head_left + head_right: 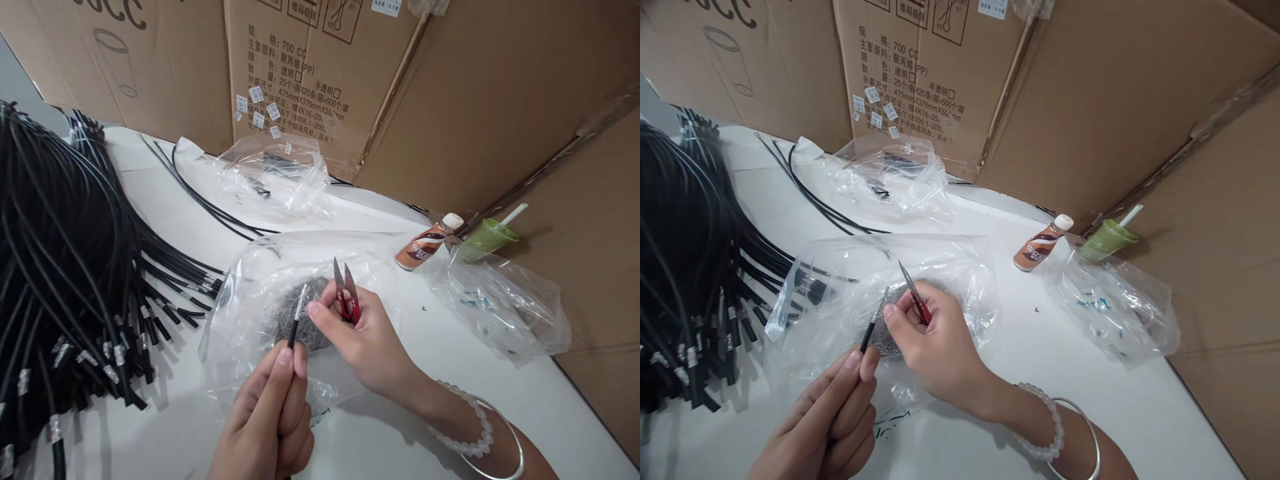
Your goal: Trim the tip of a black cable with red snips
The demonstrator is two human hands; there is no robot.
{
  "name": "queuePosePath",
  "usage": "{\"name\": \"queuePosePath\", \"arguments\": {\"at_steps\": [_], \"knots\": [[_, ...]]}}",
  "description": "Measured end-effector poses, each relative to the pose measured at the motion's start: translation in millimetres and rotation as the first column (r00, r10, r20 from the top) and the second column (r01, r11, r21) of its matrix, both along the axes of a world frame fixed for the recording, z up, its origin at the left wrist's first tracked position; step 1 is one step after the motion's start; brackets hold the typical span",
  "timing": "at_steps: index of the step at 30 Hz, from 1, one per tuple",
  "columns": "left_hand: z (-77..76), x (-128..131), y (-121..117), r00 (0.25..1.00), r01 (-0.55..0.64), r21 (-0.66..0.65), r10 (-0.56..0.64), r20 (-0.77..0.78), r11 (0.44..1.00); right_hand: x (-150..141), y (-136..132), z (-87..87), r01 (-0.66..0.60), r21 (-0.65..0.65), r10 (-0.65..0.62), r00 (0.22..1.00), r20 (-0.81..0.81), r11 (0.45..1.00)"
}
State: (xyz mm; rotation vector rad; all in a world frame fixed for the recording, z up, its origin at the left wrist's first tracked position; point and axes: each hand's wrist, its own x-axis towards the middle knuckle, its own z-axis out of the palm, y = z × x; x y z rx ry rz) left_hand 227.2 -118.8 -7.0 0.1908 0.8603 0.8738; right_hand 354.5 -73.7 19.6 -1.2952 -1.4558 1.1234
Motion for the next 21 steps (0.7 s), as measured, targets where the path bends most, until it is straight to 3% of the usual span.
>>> {"name": "queuePosePath", "arguments": {"at_steps": [8, 12, 15, 18, 21], "knots": [[-2.8, -3.8, 10.7, 0.997, -0.074, -0.018, 0.074, 0.032, 0.997, -9.7, -7.4, -3.2, 0.024, 0.172, -0.002, 0.992, -0.129, 0.985], [-2.2, -5.1, 8.6, 0.996, -0.071, 0.041, 0.068, 0.064, 0.997, -10.6, -10.2, -5.6, 0.03, 0.219, -0.011, 0.996, -0.089, 0.975], [-3.4, -8.9, 5.2, 0.997, 0.036, 0.122, -0.044, 0.067, 0.992, -8.7, -12.3, -4.6, -0.005, 0.253, 0.009, 1.0, -0.016, 0.967], [-2.6, -14.3, 3.0, 0.977, 0.208, 0.265, -0.214, -0.007, 0.941, -6.7, -14.0, -0.6, -0.007, 0.281, 0.012, 1.0, -0.017, 0.96], [0.5, -16.0, 3.0, 0.978, 0.211, 0.327, -0.197, -0.074, 0.921, -6.6, -15.6, 1.0, -0.018, 0.266, 0.032, 0.998, -0.05, 0.964]]}}
